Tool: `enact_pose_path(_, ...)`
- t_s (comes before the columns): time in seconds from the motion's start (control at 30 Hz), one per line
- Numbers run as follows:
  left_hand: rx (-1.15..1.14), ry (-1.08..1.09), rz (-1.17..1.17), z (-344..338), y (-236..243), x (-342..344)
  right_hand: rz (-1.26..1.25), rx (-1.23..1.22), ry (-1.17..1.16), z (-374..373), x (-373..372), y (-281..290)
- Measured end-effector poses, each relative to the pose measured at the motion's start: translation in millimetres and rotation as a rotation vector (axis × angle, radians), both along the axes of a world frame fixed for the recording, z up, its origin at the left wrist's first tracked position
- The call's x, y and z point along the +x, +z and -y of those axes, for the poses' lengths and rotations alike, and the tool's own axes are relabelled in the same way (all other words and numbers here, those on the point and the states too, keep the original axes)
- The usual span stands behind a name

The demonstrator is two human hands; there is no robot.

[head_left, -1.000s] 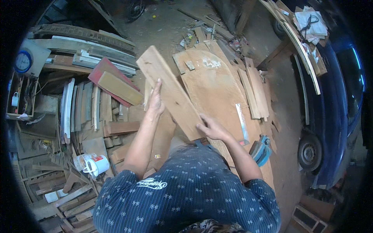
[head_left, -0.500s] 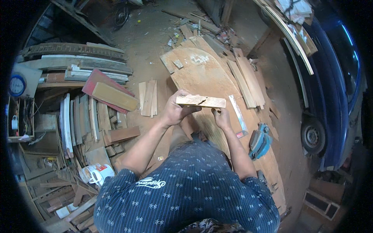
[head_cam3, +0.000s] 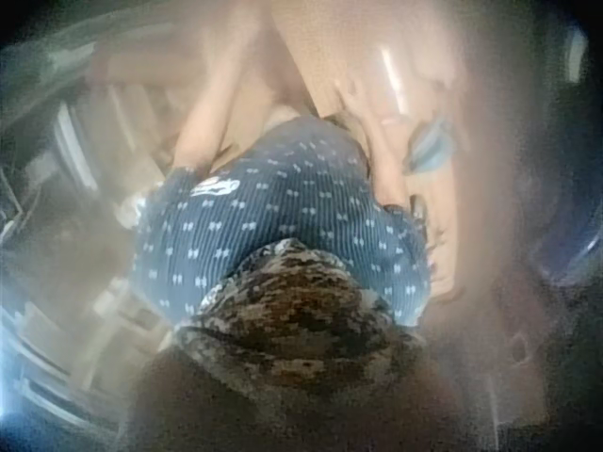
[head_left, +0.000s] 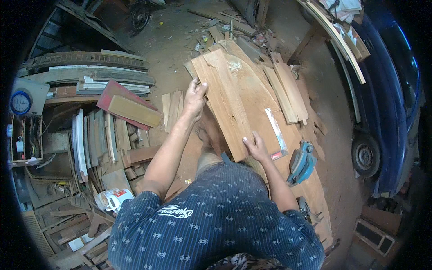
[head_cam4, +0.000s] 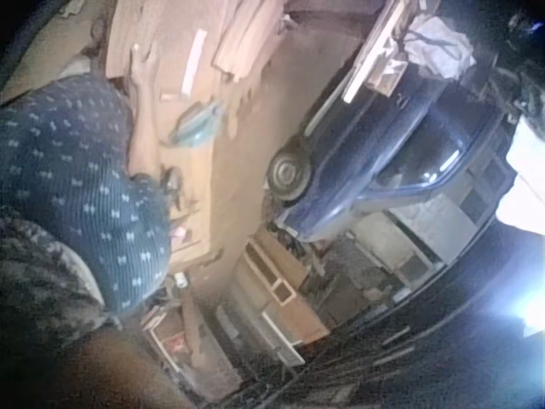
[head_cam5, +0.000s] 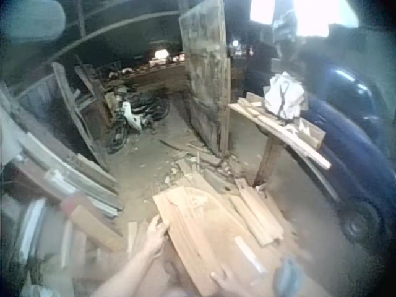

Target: The person uses a hammer to break apart a piece of wood on a workbench. They then pick up a circular saw and cut several pieces of wood into smaller sections, stacking the cut pieces on the bench.

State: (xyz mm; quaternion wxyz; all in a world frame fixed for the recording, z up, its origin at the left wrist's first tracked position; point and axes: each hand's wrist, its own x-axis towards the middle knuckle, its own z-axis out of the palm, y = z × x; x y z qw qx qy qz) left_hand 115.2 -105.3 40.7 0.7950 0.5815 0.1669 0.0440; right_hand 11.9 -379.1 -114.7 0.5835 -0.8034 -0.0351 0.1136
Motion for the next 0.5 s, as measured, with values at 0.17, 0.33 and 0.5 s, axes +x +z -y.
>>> enact_pose_path(0.17,0.342,0.042,-0.304,-13,-46,5,-0.266,-0.129,0.021,16,1,22)
enact_pose_path(0.33,0.459,-0.093,-0.122,-16,-46,4,0.201,-0.262,-0.378,50,-5,5)
enact_pose_path(0.5,0.543,-0.085,0.278,-15,-10,27,0.252,-0.235,-0.961,142,-59,49)
